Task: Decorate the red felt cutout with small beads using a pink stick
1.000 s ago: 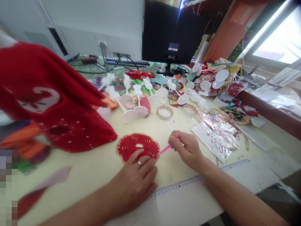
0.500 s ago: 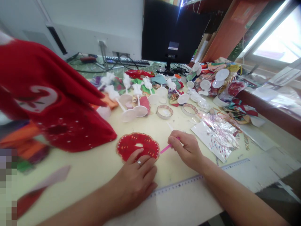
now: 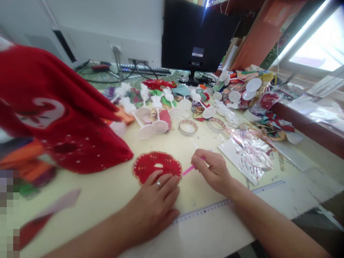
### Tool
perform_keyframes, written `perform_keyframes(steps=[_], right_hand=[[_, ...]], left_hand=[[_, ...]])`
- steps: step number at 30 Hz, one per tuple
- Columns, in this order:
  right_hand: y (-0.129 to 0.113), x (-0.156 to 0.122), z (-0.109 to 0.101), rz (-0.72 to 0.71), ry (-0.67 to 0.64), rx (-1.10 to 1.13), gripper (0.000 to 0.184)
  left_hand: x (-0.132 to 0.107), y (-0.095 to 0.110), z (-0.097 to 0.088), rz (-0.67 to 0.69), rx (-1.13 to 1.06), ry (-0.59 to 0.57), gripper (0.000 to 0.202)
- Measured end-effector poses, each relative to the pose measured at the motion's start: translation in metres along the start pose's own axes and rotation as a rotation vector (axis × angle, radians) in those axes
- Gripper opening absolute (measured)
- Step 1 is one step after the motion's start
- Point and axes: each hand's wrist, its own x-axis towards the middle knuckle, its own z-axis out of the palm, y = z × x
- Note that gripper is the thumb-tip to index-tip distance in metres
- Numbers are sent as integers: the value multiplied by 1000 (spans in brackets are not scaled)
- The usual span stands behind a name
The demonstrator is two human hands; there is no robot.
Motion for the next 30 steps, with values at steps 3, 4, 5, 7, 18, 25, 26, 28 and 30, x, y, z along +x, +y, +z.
perform_keyframes(steps=[3, 4, 5, 7, 18, 25, 26, 28, 30], right_hand=[[0, 0, 0, -5, 3, -4, 28], [0, 0, 0, -5, 4, -5, 28], [0, 0, 0, -6, 4, -6, 28], [0, 1, 0, -6, 4, -5, 28], [2, -2, -2, 13, 97, 63, 28], [8, 2, -17, 45, 293, 116, 29], [9, 4, -21, 60, 346, 112, 29], [12, 7, -31, 74, 482, 103, 31], [18, 11, -41, 68, 618, 93, 33]], left_hand=[[0, -2, -1, -1, 20, -55, 42], [1, -2, -1, -2, 22, -64, 45], [1, -2, -1, -4, 24, -68, 46], [2, -3, 0, -9, 26, -72, 46], [0, 0, 1, -21, 72, -92, 57], [-1, 0, 2, 5, 84, -50, 51], [-1, 0, 3, 7, 84, -35, 51], [-2, 0, 5, 5, 75, 2, 51], [-3, 0, 7, 3, 64, 30, 51]])
